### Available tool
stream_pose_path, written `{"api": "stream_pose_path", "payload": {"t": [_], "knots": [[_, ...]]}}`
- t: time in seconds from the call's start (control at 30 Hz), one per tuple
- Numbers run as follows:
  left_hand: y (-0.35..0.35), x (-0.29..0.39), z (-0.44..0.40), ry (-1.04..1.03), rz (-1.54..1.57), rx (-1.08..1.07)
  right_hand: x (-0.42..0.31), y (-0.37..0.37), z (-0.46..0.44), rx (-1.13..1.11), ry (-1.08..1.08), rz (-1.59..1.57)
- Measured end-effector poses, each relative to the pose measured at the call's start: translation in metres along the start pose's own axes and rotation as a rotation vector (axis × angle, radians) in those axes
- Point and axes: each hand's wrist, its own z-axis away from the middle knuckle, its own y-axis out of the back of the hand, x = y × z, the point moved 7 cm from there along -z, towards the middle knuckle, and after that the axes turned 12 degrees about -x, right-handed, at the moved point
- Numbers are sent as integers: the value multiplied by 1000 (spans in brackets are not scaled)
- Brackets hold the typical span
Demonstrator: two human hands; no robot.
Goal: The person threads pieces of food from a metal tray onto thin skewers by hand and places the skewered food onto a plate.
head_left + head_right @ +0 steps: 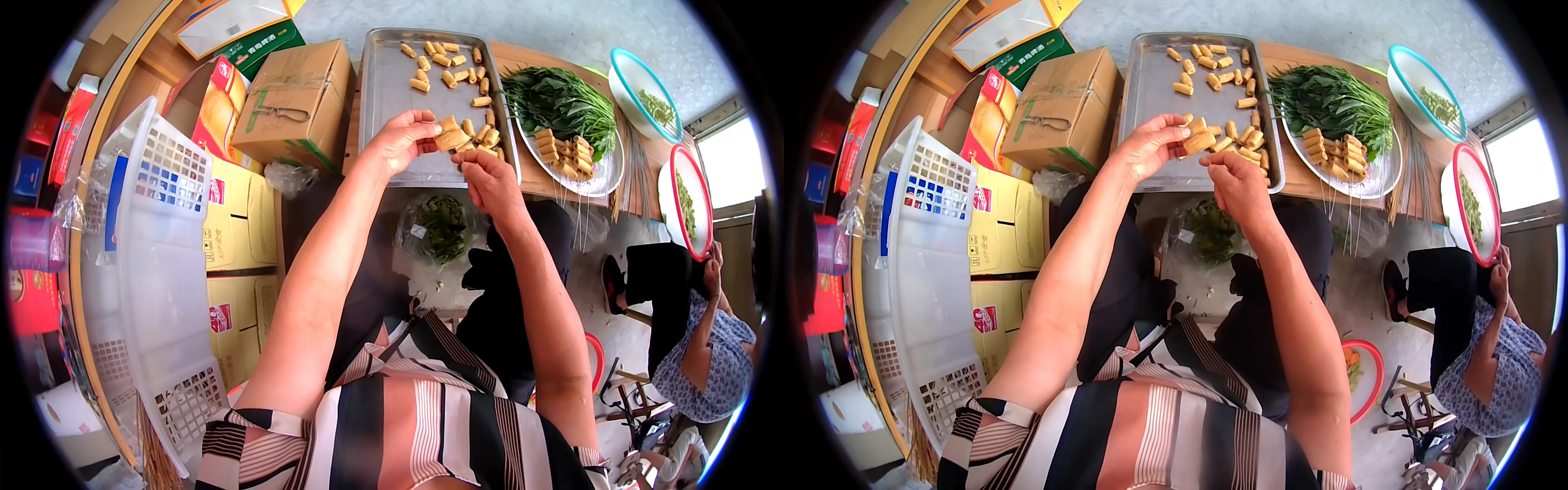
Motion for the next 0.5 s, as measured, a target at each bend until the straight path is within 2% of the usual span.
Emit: {"api": "stream_pose_path", "payload": {"t": [0.3, 0.37, 0.4, 0.43, 0.5], "knots": [[-5, -4, -5, 33, -42, -101, 2, 9, -5, 73, 16, -23], [18, 7, -4, -1, -234, 123, 1, 10, -2, 90, 24, -43], [27, 12, -1, 0, -482, 296, -2, 12, 0, 121, 26, -67], [36, 9, -3, -1, -485, 301, -5, 15, 3, 151, 28, -92], [52, 14, -7, 57, -1384, 427, -7, 17, 5, 147, 29, -121]]}}
